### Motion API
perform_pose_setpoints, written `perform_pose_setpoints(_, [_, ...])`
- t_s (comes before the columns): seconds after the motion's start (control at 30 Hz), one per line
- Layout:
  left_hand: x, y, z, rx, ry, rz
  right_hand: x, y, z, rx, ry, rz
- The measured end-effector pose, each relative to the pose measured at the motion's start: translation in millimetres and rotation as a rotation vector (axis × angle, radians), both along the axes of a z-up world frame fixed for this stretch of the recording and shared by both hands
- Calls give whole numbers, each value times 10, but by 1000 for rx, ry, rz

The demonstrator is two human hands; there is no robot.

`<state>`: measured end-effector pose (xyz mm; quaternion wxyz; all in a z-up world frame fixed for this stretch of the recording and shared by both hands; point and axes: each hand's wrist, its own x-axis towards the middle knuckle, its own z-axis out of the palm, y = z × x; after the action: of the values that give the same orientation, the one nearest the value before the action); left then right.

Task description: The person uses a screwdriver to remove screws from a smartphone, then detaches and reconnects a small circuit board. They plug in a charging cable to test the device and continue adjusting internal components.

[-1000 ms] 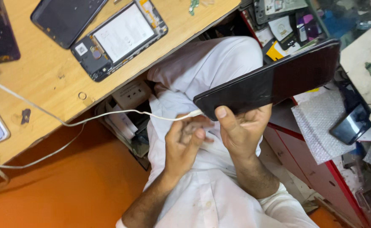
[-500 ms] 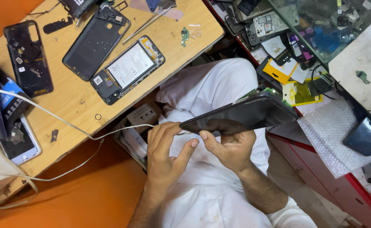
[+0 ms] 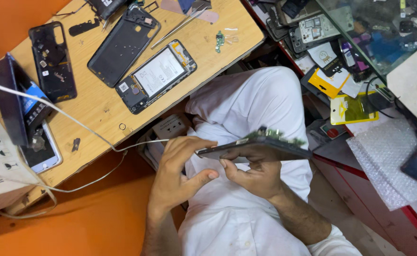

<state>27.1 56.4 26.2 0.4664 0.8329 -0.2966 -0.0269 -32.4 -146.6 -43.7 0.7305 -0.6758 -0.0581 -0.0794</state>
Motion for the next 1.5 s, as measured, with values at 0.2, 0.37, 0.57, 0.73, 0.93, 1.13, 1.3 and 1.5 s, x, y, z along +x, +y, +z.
perform_pose_setpoints(0.2, [165,52,414,-273,204,-131,-21,94,33,-125,-119,120])
perform_pose_setpoints(0.37, [143,-124,563,-377,166,-241,-72,129,-69,-176,-149,130])
perform_pose_setpoints(0.57, [127,-171,530,-416,146,-219,-87,88,-153,-238,-177,109])
perform_pose_setpoints(0.73, [126,-155,460,-408,162,-140,-58,179,-97,-41,-110,147])
perform_pose_setpoints(0.93, [92,-52,380,-420,161,19,41,272,61,3,-38,196])
perform_pose_setpoints(1.13, [-95,294,305,-534,264,150,157,499,227,-84,6,309])
perform_pose_setpoints(1.3, [-353,757,341,-689,180,257,268,810,397,-291,-172,443])
perform_pose_setpoints(1.5, [-569,1368,514,-764,62,665,510,1426,739,-221,-115,796])
